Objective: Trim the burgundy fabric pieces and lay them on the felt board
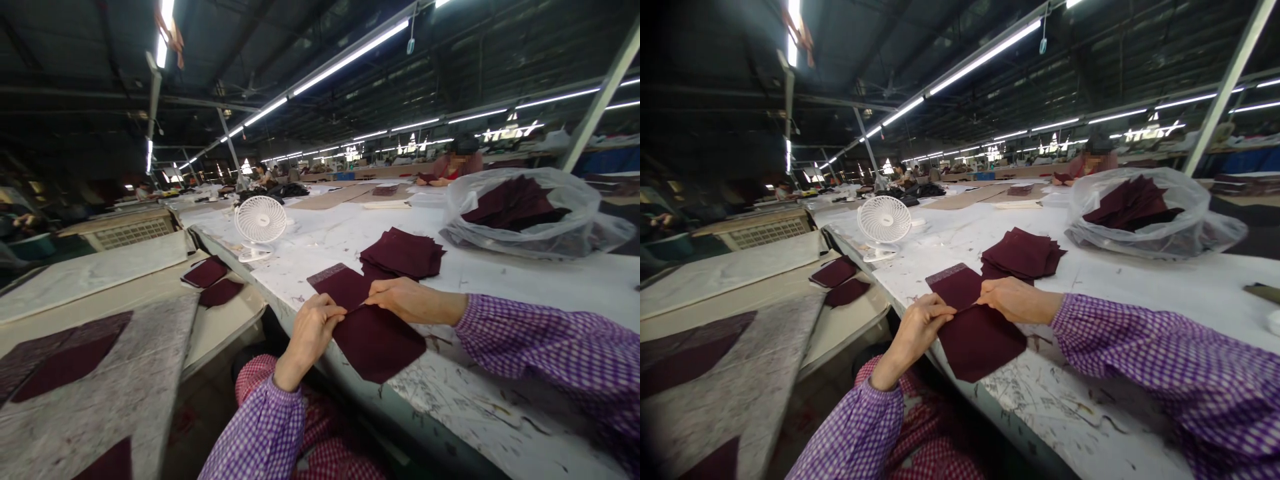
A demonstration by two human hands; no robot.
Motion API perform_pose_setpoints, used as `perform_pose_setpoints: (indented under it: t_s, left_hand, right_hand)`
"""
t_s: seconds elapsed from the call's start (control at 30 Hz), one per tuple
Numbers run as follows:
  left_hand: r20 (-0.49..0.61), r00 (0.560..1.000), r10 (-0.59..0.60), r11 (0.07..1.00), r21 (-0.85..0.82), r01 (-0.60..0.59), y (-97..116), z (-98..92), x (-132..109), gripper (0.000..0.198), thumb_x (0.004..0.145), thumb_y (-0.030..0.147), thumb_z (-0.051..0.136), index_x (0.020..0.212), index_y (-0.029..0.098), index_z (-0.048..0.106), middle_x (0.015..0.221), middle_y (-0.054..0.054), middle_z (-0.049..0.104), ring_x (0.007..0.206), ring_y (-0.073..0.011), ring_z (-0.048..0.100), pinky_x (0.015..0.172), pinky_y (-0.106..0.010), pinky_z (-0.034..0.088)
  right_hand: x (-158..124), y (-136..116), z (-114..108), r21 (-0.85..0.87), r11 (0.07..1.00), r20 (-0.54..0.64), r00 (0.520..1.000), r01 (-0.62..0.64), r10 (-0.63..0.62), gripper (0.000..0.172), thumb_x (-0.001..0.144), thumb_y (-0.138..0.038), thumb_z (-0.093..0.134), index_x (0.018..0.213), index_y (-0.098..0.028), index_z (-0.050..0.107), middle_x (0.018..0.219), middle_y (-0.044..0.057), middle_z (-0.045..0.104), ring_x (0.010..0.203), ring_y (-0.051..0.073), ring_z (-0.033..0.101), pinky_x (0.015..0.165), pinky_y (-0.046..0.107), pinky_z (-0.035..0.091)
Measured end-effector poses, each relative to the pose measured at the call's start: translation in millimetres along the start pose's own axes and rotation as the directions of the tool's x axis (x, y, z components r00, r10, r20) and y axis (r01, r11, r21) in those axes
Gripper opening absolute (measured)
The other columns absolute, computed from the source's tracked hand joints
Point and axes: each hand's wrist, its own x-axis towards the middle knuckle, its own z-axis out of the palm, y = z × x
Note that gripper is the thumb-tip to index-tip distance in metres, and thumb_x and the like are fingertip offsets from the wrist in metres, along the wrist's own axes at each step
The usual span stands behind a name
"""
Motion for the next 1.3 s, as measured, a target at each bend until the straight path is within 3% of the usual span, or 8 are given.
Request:
perform_pose_setpoints:
  t_s: [0.2,0.33,0.6,0.9,1.07,1.17,1.23,1.3]
  left_hand:
    - [-0.017,0.995,0.102,0.989,0.106,-0.100,1,1.8,-6,0.025,0.091,0.024,0.045,0.090,0.022,0.070,0.082,-0.004,0.061,0.080,-0.0164,0.053,0.073,-0.028,0.042]
    - [0.002,0.993,0.121,0.984,0.131,-0.121,1,-1.1,-9,0.028,0.092,0.024,0.042,0.090,0.022,0.069,0.083,-0.005,0.061,0.080,-0.0167,0.051,0.074,-0.030,0.041]
    - [-0.079,0.996,0.036,0.999,-0.019,-0.037,-12,-4.0,-19,0.020,0.090,0.026,0.048,0.083,0.019,0.066,0.078,-0.004,0.057,0.081,-0.0170,0.051,0.075,-0.030,0.042]
    - [-0.083,0.996,0.012,0.982,-0.187,-0.028,-20,-14.9,-30,0.017,0.088,0.026,0.052,0.081,0.018,0.065,0.085,-0.004,0.061,0.086,-0.0164,0.054,0.080,-0.029,0.043]
    - [-0.204,0.967,-0.150,0.962,-0.254,0.096,-25,-14.8,-31,0.015,0.087,0.026,0.051,0.083,0.017,0.063,0.081,-0.002,0.063,0.078,-0.0144,0.056,0.075,-0.027,0.044]
    - [-0.257,0.958,-0.130,0.979,-0.185,0.083,-22,-14.4,-21,0.014,0.086,0.024,0.051,0.090,0.018,0.063,0.085,-0.003,0.064,0.082,-0.0156,0.056,0.076,-0.028,0.044]
    - [-0.241,0.966,-0.095,0.988,-0.140,0.063,-19,-14.5,-9,0.015,0.086,0.023,0.052,0.095,0.018,0.063,0.090,-0.004,0.064,0.087,-0.0169,0.056,0.080,-0.029,0.044]
    - [-0.208,0.974,-0.088,0.991,-0.114,0.065,-15,-13.6,2,0.016,0.085,0.020,0.051,0.096,0.018,0.063,0.095,-0.004,0.064,0.091,-0.0176,0.056,0.082,-0.031,0.044]
  right_hand:
    - [6,-10,-8,-0.270,0.958,0.123,0.991,0.093,-0.061,0.045,0.079,-0.001,0.041,0.117,-0.017,0.059,0.089,0.008,0.056,0.079,0.016,0.053,0.067,0.025,0.040]
    - [15,-24,-13,-0.383,0.917,0.183,0.982,0.108,-0.039,0.048,0.078,-0.006,0.046,0.122,-0.021,0.057,0.083,0.007,0.054,0.068,0.014,0.049,0.056,0.024,0.033]
    - [26,-34,-17,-0.450,0.882,0.221,0.974,0.141,-0.043,0.054,0.074,-0.005,0.046,0.124,-0.023,0.056,0.075,0.005,0.053,0.048,0.009,0.036,0.048,0.026,0.024]
    - [35,-49,-12,-0.528,0.829,0.241,0.969,0.184,-0.061,0.060,0.081,-0.005,0.043,0.135,-0.033,0.044,0.079,0.006,0.055,0.048,0.010,0.039,0.049,0.026,0.021]
    - [34,-33,-11,-0.391,0.918,0.168,0.986,0.071,-0.004,0.044,0.086,-0.019,0.050,0.129,-0.027,0.049,0.088,0.006,0.057,0.065,0.014,0.051,0.057,0.025,0.032]
    - [34,-20,-9,-0.172,0.984,0.135,0.988,-0.045,0.069,0.026,0.081,-0.023,0.059,0.106,-0.019,0.060,0.082,0.003,0.059,0.078,0.017,0.053,0.071,0.028,0.037]
    - [36,-12,-9,-0.010,0.998,0.113,0.992,-0.056,0.057,0.011,0.076,-0.024,0.062,0.085,-0.017,0.063,0.078,0.003,0.059,0.081,0.018,0.053,0.076,0.030,0.037]
    - [38,-1,-12,0.133,0.990,0.072,0.996,-0.052,0.042,0.009,0.073,-0.025,0.062,0.074,-0.017,0.060,0.078,0.003,0.060,0.079,0.018,0.053,0.074,0.029,0.039]
